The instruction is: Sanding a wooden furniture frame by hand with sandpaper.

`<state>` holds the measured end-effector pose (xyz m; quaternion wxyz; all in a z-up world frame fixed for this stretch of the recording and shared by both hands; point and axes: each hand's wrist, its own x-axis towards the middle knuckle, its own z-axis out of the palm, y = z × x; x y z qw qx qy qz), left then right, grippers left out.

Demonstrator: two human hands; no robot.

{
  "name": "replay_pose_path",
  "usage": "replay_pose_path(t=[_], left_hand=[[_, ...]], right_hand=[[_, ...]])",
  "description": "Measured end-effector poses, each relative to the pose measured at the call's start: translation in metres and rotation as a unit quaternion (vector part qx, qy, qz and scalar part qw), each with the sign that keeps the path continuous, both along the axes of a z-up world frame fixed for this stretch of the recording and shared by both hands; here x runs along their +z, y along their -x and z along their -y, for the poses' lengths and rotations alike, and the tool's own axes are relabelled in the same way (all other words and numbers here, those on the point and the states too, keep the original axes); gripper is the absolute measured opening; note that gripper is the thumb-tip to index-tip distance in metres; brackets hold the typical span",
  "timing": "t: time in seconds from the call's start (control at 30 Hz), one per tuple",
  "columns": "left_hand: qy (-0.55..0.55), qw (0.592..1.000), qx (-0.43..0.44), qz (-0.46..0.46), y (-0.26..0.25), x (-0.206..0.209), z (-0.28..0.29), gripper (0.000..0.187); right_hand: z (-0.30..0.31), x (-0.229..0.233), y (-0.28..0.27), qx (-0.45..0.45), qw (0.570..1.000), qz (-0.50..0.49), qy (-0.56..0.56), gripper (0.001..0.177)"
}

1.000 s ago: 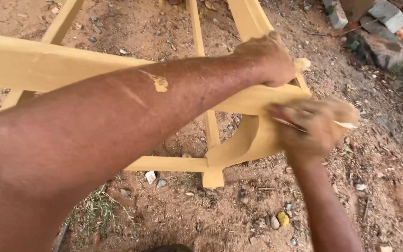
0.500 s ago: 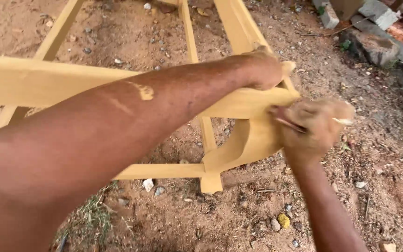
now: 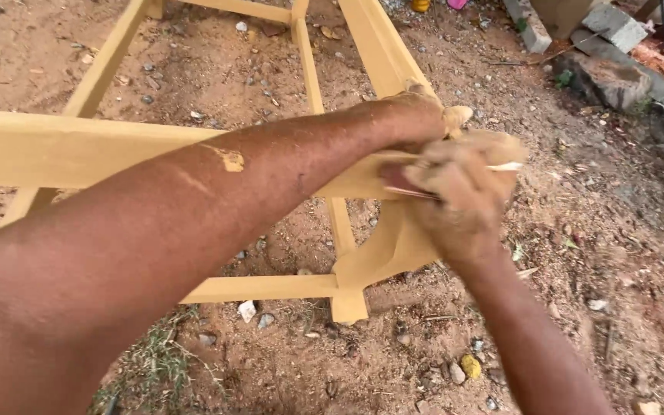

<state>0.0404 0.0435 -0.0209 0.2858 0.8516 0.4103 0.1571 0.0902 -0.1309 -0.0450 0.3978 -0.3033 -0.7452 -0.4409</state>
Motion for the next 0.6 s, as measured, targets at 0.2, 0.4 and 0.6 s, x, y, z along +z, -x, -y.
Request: replay_pose_path(t=[0.2,0.4,0.6], left_hand=[[-0.152,0.977,-0.096,-0.118,0.009,0.007,0.012,0.066],[-0.096,0.989,-0.063,-0.098,0.029,0.022,0.043,0.072],[-0.211,0.966,-0.099,-0.114,-0.026,-0.029,-0.04,0.067]], right_hand=[[0.015,0.002,-0.042,-0.079,0.997,-0.015,-0.001,0.034],[-0.001,-0.025,-0.019,0.003,0.998,0.002,0.068,0.022],[-0.013,-0.058,-0.11,-0.035,0.991,-0.131,-0.017,0.033]])
